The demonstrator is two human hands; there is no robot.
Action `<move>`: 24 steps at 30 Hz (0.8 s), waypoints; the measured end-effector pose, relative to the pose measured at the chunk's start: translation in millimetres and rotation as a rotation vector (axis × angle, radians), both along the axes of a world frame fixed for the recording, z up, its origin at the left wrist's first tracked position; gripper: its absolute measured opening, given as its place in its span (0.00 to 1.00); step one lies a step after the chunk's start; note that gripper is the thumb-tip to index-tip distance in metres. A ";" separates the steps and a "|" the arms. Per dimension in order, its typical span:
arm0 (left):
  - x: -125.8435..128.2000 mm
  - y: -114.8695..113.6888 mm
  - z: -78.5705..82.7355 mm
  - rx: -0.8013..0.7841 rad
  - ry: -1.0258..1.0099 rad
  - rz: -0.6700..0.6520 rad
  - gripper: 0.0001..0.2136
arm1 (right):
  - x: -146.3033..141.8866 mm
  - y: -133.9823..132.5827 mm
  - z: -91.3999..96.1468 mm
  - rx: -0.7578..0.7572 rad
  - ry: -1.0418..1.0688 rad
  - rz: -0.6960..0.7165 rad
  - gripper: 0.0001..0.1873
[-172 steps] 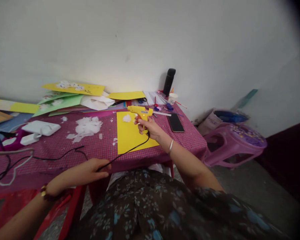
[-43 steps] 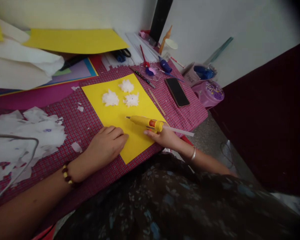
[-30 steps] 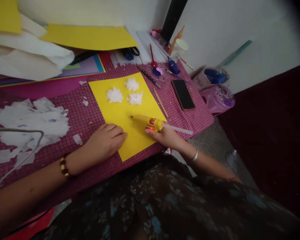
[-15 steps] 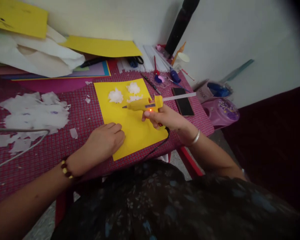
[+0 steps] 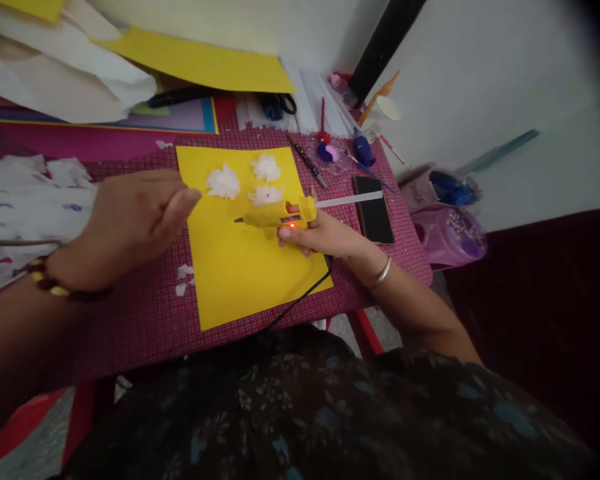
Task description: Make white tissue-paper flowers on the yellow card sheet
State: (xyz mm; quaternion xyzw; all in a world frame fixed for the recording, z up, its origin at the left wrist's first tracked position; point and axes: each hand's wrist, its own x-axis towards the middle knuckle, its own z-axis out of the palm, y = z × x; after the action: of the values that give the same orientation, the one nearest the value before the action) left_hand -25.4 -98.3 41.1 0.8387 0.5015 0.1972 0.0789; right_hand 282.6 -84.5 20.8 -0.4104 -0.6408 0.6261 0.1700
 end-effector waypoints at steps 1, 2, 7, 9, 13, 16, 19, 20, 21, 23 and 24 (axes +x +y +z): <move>3.9 6.0 -6.3 -0.005 0.037 0.013 0.21 | 0.7 0.6 0.8 -0.008 -0.009 0.005 0.23; 6.7 10.9 -14.1 -0.016 0.085 0.017 0.20 | 1.7 0.6 0.5 -0.017 -0.010 0.008 0.24; 6.6 18.2 -46.0 -0.089 0.346 -0.048 0.17 | 10.1 -3.1 -5.1 -0.065 -0.029 0.008 0.29; 3.4 17.3 -48.3 -0.104 0.364 -0.046 0.17 | 12.6 -4.3 -5.2 -0.073 -0.040 0.003 0.29; -2.5 17.5 -46.4 -0.128 0.315 -0.065 0.18 | 13.2 -5.6 -3.4 -0.025 0.000 0.011 0.27; -5.1 17.6 -47.3 -0.141 0.276 -0.094 0.19 | 14.1 -6.1 -3.5 0.069 0.001 -0.012 0.25; -6.1 16.5 -49.0 -0.134 0.249 -0.117 0.21 | 17.9 -6.0 -4.5 0.102 -0.052 0.012 0.24; -6.3 16.1 -49.3 -0.126 0.246 -0.119 0.22 | 19.2 -6.1 -4.6 0.105 -0.064 0.029 0.24; -6.4 15.8 -49.5 -0.118 0.246 -0.120 0.23 | 20.4 -6.4 -4.4 0.109 -0.074 0.046 0.24; -6.6 15.6 -49.5 -0.111 0.249 -0.117 0.24 | 21.7 -7.5 -3.6 0.132 -0.095 0.054 0.24; -6.6 15.9 -49.6 -0.111 0.249 -0.114 0.24 | 21.7 -8.4 -3.1 0.149 -0.109 0.049 0.24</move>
State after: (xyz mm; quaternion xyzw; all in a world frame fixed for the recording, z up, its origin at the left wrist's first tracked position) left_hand -32.0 -82.5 -8.5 0.8780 0.4693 0.0587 0.0734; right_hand 304.4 -92.9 17.7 -0.4141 -0.7038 0.5575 0.1496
